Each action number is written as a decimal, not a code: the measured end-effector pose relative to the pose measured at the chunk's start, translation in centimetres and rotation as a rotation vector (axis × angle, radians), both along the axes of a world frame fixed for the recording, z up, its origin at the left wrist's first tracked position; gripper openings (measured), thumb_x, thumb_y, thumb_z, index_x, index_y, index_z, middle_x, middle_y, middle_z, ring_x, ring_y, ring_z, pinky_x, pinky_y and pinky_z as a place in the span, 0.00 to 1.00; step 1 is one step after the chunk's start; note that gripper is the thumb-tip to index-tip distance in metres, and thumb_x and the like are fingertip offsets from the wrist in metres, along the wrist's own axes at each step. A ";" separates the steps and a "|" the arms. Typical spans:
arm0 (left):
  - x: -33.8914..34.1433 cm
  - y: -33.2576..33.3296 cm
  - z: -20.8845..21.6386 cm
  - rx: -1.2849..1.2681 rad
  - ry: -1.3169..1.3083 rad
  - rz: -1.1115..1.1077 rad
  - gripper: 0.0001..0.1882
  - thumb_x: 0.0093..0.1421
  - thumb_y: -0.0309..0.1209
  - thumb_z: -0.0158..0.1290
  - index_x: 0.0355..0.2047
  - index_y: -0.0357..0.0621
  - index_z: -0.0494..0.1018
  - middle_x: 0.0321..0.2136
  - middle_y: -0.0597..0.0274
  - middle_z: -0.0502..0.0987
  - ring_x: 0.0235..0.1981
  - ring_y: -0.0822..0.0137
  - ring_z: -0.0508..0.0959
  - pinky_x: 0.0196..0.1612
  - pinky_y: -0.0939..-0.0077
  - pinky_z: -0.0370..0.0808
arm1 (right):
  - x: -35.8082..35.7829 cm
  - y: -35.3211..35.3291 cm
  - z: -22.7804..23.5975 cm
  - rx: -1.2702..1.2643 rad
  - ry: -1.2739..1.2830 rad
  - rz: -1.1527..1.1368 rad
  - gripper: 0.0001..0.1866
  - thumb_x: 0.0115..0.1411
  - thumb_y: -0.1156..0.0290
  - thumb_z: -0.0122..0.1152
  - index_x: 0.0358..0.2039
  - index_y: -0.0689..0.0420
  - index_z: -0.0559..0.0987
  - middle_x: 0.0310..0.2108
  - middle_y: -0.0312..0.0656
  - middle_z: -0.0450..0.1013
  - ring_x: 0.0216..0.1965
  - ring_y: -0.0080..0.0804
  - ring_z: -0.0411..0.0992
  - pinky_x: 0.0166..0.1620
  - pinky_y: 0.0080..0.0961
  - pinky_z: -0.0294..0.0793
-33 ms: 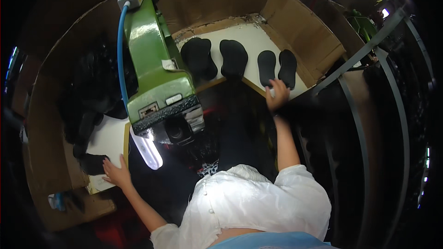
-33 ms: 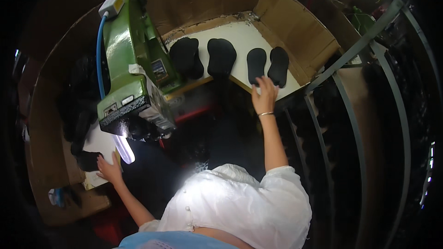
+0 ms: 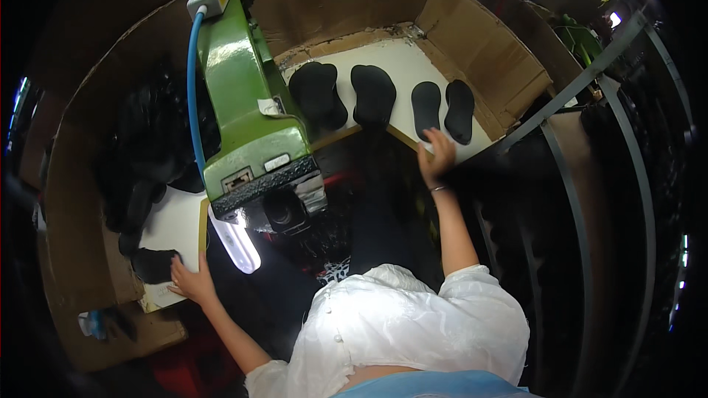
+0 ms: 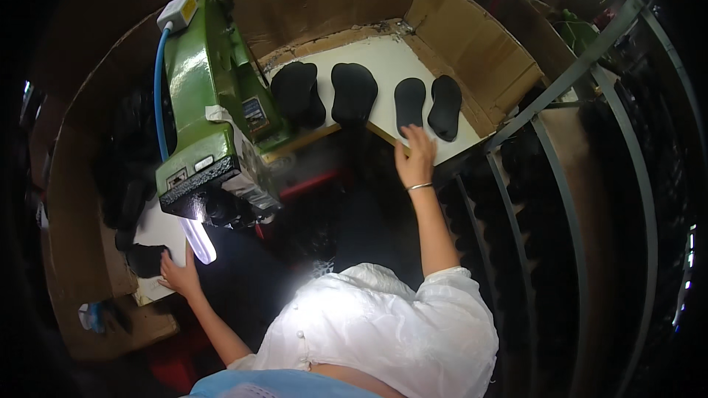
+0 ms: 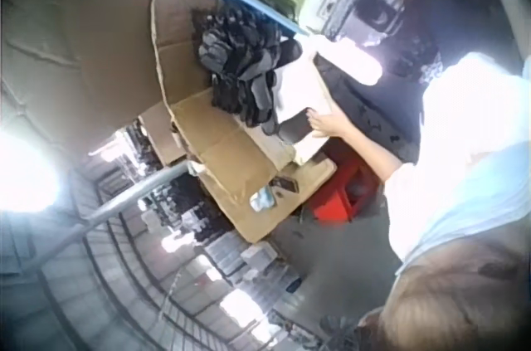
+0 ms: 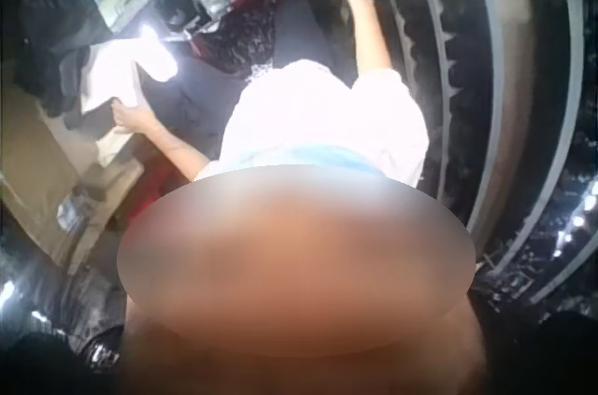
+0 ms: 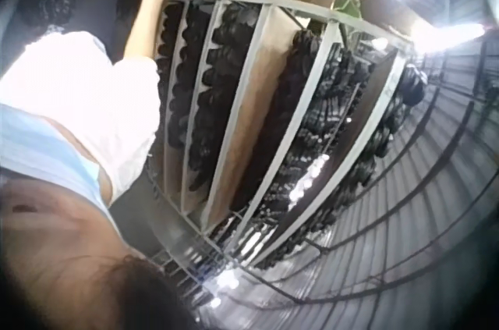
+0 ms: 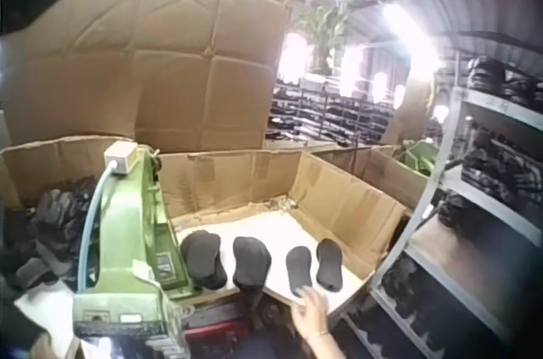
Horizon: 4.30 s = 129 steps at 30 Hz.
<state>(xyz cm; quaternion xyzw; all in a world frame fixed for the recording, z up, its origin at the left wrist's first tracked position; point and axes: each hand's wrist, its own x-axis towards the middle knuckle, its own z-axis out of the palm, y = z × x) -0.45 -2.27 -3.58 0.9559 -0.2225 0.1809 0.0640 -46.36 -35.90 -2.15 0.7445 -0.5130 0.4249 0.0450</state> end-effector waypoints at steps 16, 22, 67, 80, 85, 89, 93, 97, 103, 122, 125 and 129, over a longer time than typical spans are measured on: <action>-20.1 -6.3 7.3 -1.013 1.444 -0.878 0.12 0.47 0.25 0.61 0.32 0.35 0.72 0.27 0.62 0.75 0.28 0.74 0.73 0.33 0.80 0.71 | 12.8 13.4 -1.2 1.020 0.063 1.384 0.22 0.52 0.72 0.64 0.48 0.56 0.71 0.38 0.38 0.74 0.40 0.26 0.72 0.40 0.26 0.73; -20.5 -11.0 9.0 -0.648 1.350 -0.944 0.15 0.55 0.30 0.57 0.41 0.37 0.74 0.32 0.60 0.79 0.31 0.74 0.76 0.38 0.80 0.72 | 12.6 17.8 -3.0 1.351 -0.678 1.184 0.17 0.52 0.74 0.64 0.42 0.59 0.73 0.39 0.36 0.73 0.40 0.24 0.71 0.42 0.22 0.72; -20.9 -9.6 6.4 -1.099 1.592 -0.783 0.16 0.57 0.30 0.55 0.44 0.37 0.69 0.38 0.62 0.74 0.38 0.74 0.73 0.43 0.79 0.71 | 12.3 12.5 2.7 1.303 -0.582 1.163 0.23 0.47 0.72 0.68 0.44 0.63 0.73 0.40 0.39 0.73 0.42 0.23 0.69 0.47 0.23 0.68; -17.5 -6.9 3.8 -1.045 1.385 -0.750 0.12 0.52 0.22 0.57 0.37 0.34 0.72 0.33 0.63 0.76 0.33 0.75 0.74 0.39 0.79 0.72 | 5.7 8.0 4.1 1.300 -0.943 1.027 0.15 0.43 0.83 0.65 0.35 0.66 0.77 0.33 0.39 0.76 0.34 0.23 0.72 0.41 0.20 0.71; -15.8 -4.7 5.2 -1.214 1.433 -0.629 0.11 0.49 0.21 0.60 0.33 0.33 0.73 0.31 0.66 0.75 0.34 0.78 0.73 0.38 0.82 0.71 | 10.2 10.2 6.7 1.221 -0.808 1.064 0.17 0.44 0.83 0.66 0.38 0.67 0.77 0.34 0.40 0.75 0.36 0.24 0.72 0.43 0.19 0.71; -13.2 -2.4 5.2 -1.181 1.339 -0.704 0.12 0.51 0.24 0.60 0.35 0.33 0.73 0.29 0.66 0.75 0.30 0.79 0.73 0.35 0.83 0.71 | 13.4 12.4 8.4 1.069 -0.676 1.126 0.20 0.45 0.80 0.69 0.40 0.66 0.76 0.39 0.41 0.74 0.39 0.23 0.72 0.42 0.20 0.71; -12.0 -1.3 2.8 -0.820 1.498 -0.582 0.14 0.51 0.27 0.61 0.36 0.33 0.73 0.27 0.64 0.76 0.26 0.79 0.74 0.31 0.84 0.73 | 15.2 13.3 7.6 0.896 -0.598 1.077 0.21 0.41 0.75 0.73 0.38 0.64 0.77 0.35 0.39 0.76 0.35 0.22 0.73 0.38 0.18 0.71; -15.0 -4.5 0.9 -0.460 1.412 -0.862 0.19 0.49 0.32 0.62 0.39 0.35 0.73 0.30 0.59 0.78 0.30 0.70 0.77 0.35 0.75 0.73 | 16.3 13.3 8.0 0.742 -0.491 1.122 0.15 0.40 0.73 0.74 0.29 0.63 0.79 0.30 0.38 0.77 0.32 0.19 0.74 0.38 0.16 0.72; -19.5 -8.5 1.9 -0.138 1.061 -1.190 0.19 0.48 0.39 0.60 0.36 0.40 0.75 0.34 0.52 0.76 0.41 0.53 0.74 0.45 0.65 0.70 | 12.0 10.9 8.4 0.626 -0.092 0.819 0.17 0.43 0.69 0.72 0.32 0.62 0.79 0.28 0.41 0.77 0.29 0.23 0.74 0.34 0.21 0.72; 8.1 -18.6 5.2 0.162 -0.390 -0.555 0.37 0.53 0.24 0.47 0.61 0.71 0.52 0.61 0.55 0.53 0.56 0.48 0.63 0.54 0.51 0.64 | 1.0 -3.0 -1.8 0.325 0.183 0.168 0.20 0.54 0.60 0.58 0.47 0.54 0.74 0.53 0.46 0.66 0.58 0.45 0.60 0.60 0.48 0.50; 8.8 -19.7 5.1 0.209 -0.314 -0.569 0.23 0.53 0.25 0.48 0.49 0.61 0.67 0.61 0.56 0.54 0.50 0.47 0.69 0.50 0.55 0.69 | 1.6 -2.6 -1.9 0.383 0.215 0.194 0.19 0.55 0.60 0.57 0.47 0.51 0.74 0.53 0.45 0.66 0.57 0.44 0.60 0.60 0.55 0.46; 9.3 -20.5 6.2 0.159 -0.209 -0.560 0.23 0.48 0.22 0.51 0.46 0.57 0.70 0.60 0.57 0.56 0.38 0.49 0.76 0.44 0.62 0.74 | 3.1 -1.0 -0.9 0.395 0.212 0.269 0.16 0.55 0.62 0.57 0.44 0.52 0.75 0.52 0.44 0.66 0.56 0.42 0.61 0.61 0.54 0.44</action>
